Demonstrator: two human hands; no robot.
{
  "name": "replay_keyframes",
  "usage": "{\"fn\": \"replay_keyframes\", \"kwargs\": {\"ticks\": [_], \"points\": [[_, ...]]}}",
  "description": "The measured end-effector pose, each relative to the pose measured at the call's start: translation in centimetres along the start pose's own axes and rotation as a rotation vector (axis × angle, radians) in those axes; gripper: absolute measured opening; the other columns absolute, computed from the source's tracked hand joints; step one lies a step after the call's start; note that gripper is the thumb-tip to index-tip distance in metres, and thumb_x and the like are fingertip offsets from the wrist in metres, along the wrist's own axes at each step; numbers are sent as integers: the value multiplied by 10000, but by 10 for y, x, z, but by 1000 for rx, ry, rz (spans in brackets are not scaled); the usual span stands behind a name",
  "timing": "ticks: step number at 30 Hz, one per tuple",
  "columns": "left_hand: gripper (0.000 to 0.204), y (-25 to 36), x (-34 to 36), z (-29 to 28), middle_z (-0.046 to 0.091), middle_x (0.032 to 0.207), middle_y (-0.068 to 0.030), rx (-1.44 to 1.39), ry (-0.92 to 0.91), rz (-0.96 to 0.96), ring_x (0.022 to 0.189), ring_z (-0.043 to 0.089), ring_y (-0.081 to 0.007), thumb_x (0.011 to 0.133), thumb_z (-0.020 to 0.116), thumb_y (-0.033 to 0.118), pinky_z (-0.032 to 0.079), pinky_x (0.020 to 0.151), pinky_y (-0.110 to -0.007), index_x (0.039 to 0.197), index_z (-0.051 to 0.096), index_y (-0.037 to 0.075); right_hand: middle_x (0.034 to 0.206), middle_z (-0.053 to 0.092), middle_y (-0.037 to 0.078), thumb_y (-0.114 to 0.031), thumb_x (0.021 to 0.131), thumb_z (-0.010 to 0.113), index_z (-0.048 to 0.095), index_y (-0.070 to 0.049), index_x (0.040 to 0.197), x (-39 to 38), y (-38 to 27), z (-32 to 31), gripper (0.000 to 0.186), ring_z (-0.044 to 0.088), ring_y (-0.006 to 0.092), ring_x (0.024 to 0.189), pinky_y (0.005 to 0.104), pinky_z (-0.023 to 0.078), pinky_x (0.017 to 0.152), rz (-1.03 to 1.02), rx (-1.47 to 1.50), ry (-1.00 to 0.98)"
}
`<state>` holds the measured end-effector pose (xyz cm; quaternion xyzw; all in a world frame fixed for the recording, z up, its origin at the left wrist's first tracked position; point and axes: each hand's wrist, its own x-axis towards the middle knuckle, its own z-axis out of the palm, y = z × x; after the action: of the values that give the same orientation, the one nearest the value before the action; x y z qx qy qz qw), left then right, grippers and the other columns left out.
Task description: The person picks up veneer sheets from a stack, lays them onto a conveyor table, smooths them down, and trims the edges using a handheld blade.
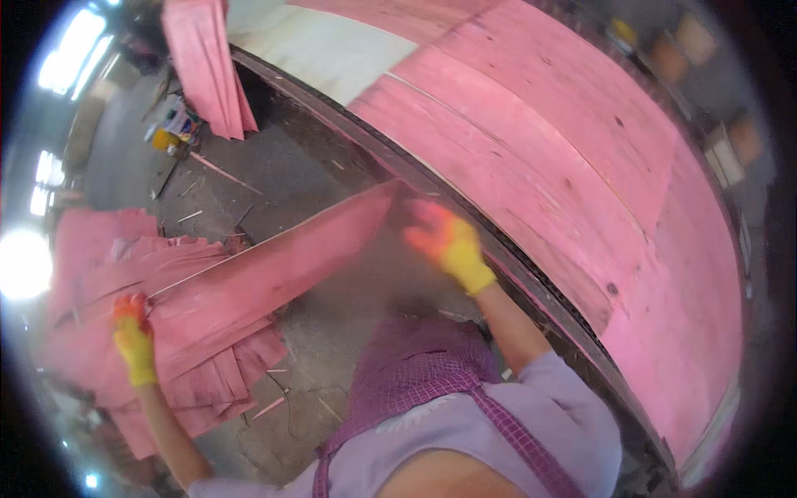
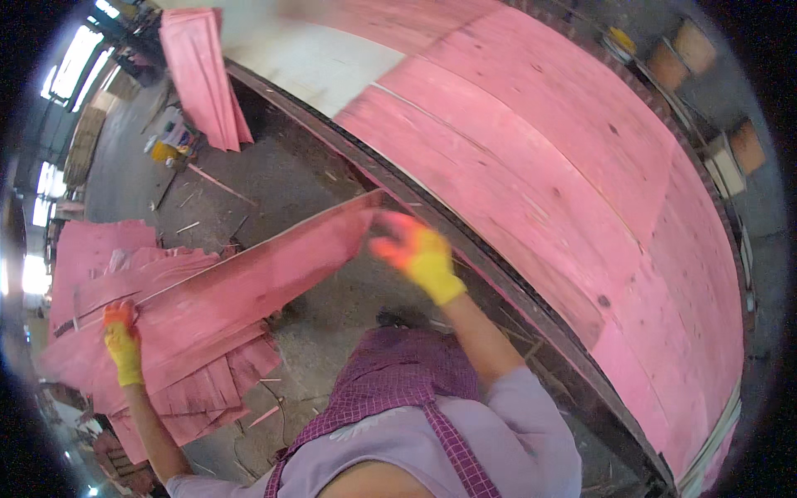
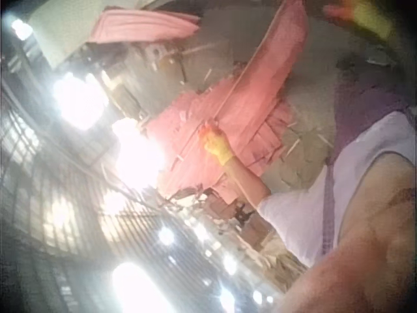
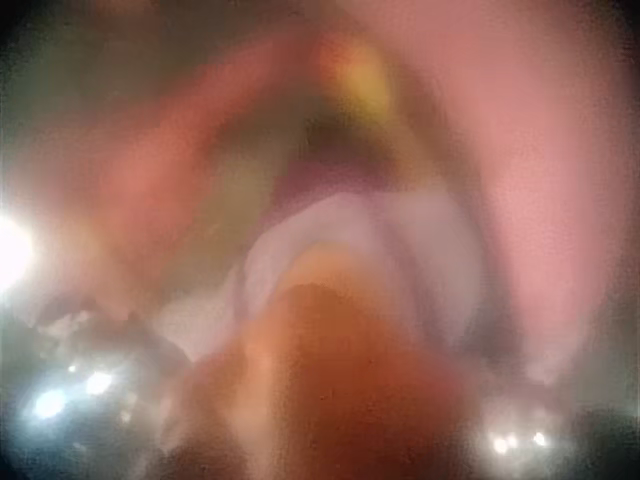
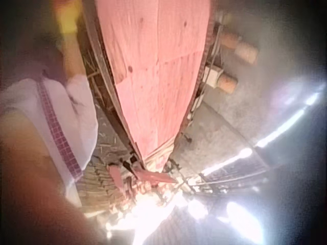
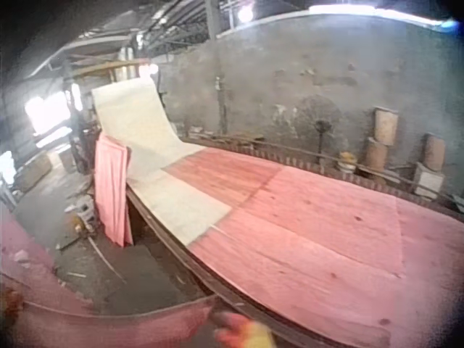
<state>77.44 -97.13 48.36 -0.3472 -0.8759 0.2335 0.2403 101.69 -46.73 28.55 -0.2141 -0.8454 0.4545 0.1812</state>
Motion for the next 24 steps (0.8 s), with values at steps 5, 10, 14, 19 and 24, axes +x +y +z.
{"fn": "replay_keyframes", "kwargs": {"ticks": [5,10,14,19,24], "points": [[441,19,83,-25,566,988,-134,-141,43,134,967,532,-342,601,572,-21,450,784,-416,1027,589,90,1130,582,119,-441,696,679,490,-98,1190,128,-168,125,631,550,293,1032,391,443,820,-1017,-149,-213],[311,-4,166,-32,528,904,-118,-94,79,133,938,509,-341,638,525,-1,424,744,-433,942,564,52,937,642,141,-360,669,722,562,-52,1047,210,-214,224,513,608,322,879,415,467,748,-930,-83,-755],[349,-24,266,-29,536,1180,-145,-94,418,240,1149,475,-349,681,505,-7,438,891,-415,1005,615,59,824,649,114,-219,684,740,575,-31,987,248,-228,248,393,625,284,803,405,491,716,-548,567,-408],[406,26,394,-32,511,1267,-131,-298,683,405,1181,471,-342,709,534,51,464,867,-386,1096,632,125,861,598,61,-53,677,767,540,-1,960,413,-188,260,366,548,121,781,298,489,683,-96,1798,-299],[417,2,451,104,519,1254,-130,-534,448,386,1136,503,-361,730,525,58,483,829,-408,1123,625,157,960,583,70,-4,757,634,521,-31,1031,511,-218,158,298,555,143,812,307,485,721,-408,1500,377]]}}
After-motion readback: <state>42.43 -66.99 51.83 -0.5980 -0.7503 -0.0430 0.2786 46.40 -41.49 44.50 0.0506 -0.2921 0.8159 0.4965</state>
